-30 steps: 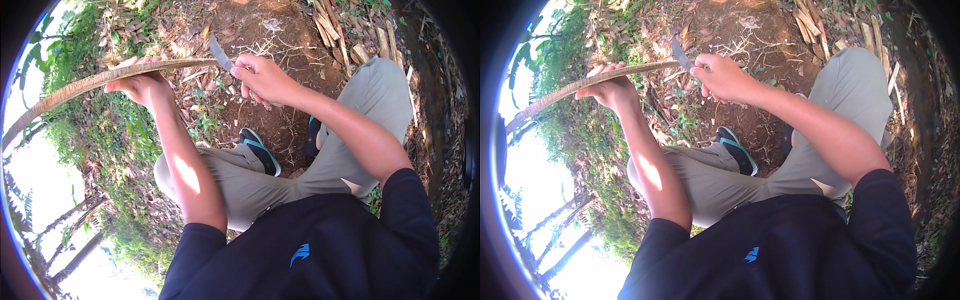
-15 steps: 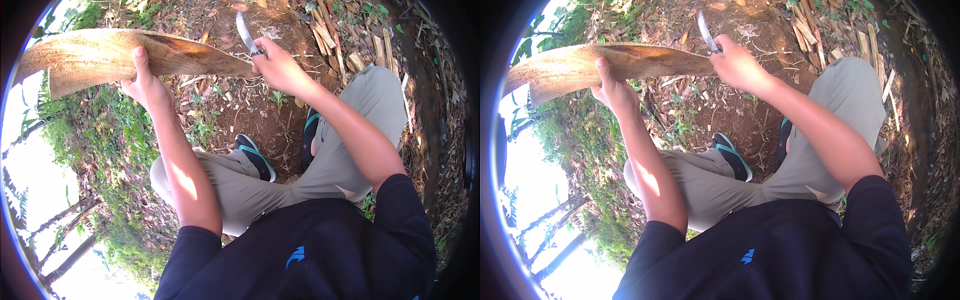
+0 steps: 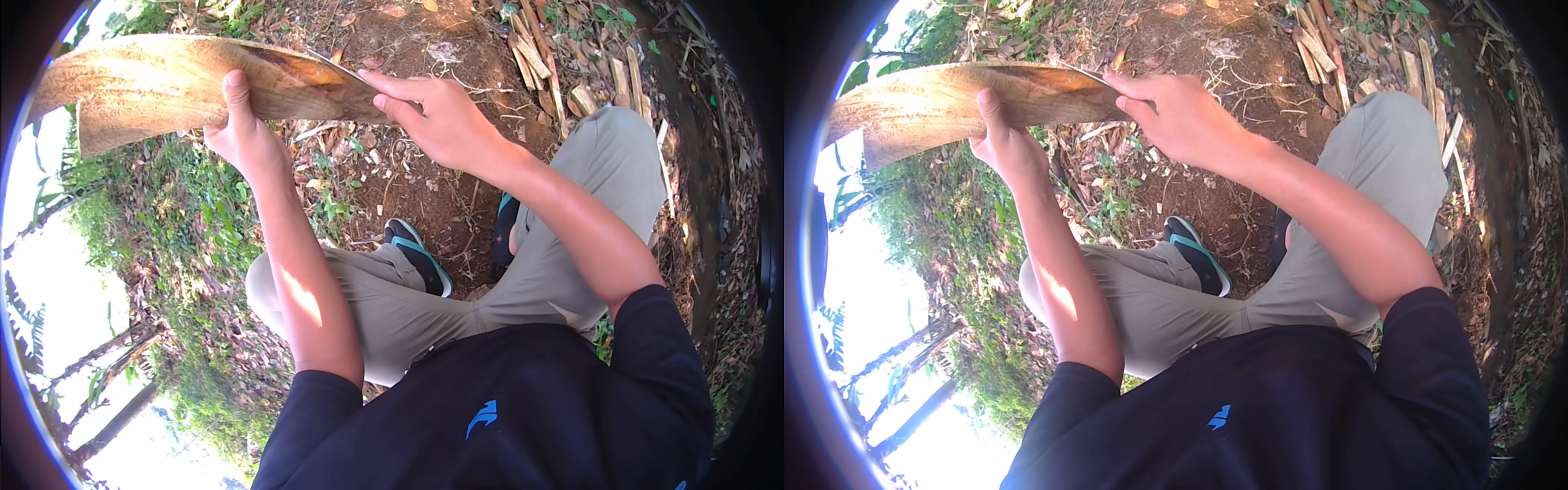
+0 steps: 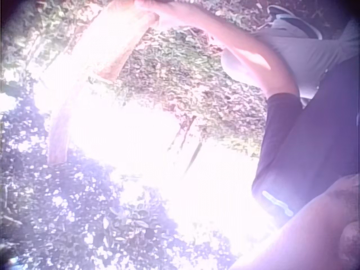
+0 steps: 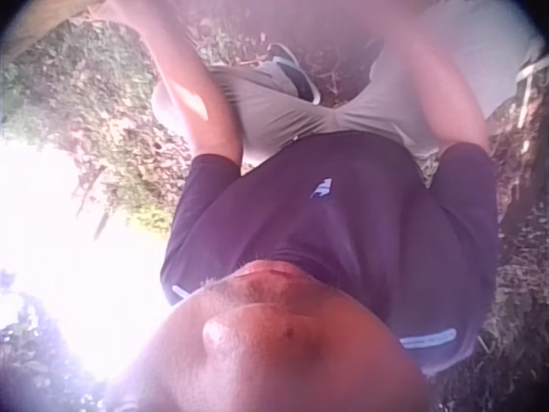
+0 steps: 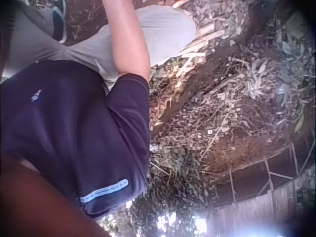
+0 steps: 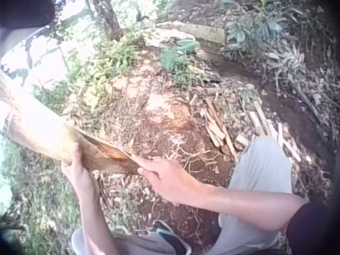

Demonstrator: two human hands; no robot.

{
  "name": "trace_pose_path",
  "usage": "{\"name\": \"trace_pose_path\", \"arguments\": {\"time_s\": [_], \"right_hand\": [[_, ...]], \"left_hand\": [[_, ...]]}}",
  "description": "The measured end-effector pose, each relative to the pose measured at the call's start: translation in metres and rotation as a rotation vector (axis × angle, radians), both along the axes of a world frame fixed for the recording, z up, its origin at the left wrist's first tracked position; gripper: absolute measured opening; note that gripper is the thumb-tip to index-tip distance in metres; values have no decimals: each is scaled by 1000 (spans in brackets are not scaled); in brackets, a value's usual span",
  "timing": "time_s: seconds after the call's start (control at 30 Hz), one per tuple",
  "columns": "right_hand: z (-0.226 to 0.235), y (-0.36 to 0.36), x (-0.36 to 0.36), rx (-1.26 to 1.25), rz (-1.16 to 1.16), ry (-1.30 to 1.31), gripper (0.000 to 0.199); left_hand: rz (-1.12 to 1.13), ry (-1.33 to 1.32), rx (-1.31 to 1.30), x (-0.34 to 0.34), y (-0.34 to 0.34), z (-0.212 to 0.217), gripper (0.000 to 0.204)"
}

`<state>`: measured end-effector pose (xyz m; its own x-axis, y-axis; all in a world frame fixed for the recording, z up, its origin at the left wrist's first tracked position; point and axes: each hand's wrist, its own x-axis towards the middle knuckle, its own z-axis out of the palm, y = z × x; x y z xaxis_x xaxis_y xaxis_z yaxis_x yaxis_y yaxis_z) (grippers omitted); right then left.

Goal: The person sits on the ground and uses a knife to shave thin strips from a piece of wood held in their left hand. They repeatedly scrape the blade along the wood's surface, creating wood shavings that fall onto the ground.

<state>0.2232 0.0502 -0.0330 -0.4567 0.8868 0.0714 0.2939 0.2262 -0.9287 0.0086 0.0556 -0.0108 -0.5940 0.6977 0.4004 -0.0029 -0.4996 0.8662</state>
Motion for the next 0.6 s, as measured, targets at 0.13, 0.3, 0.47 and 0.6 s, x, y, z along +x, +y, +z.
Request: {"name": "trace_pose_path", "arguments": {"time_s": [0.13,0.3,0.47,0.6], "right_hand": [[-1,-5,-2,-10,-40,-57,38],[-5,-8,-6,20,-112,-14,36],[39,14,4,-50,-2,-149,36],[73,14,16,-309,-7,-152,35]], "left_hand": [[60,5,-15,9,-1,2,57],[110,-28,-35,32,-2,8,65],[75,54,-52,37,-7,12,60],[110,128,-21,43,-4,14,32]]}}
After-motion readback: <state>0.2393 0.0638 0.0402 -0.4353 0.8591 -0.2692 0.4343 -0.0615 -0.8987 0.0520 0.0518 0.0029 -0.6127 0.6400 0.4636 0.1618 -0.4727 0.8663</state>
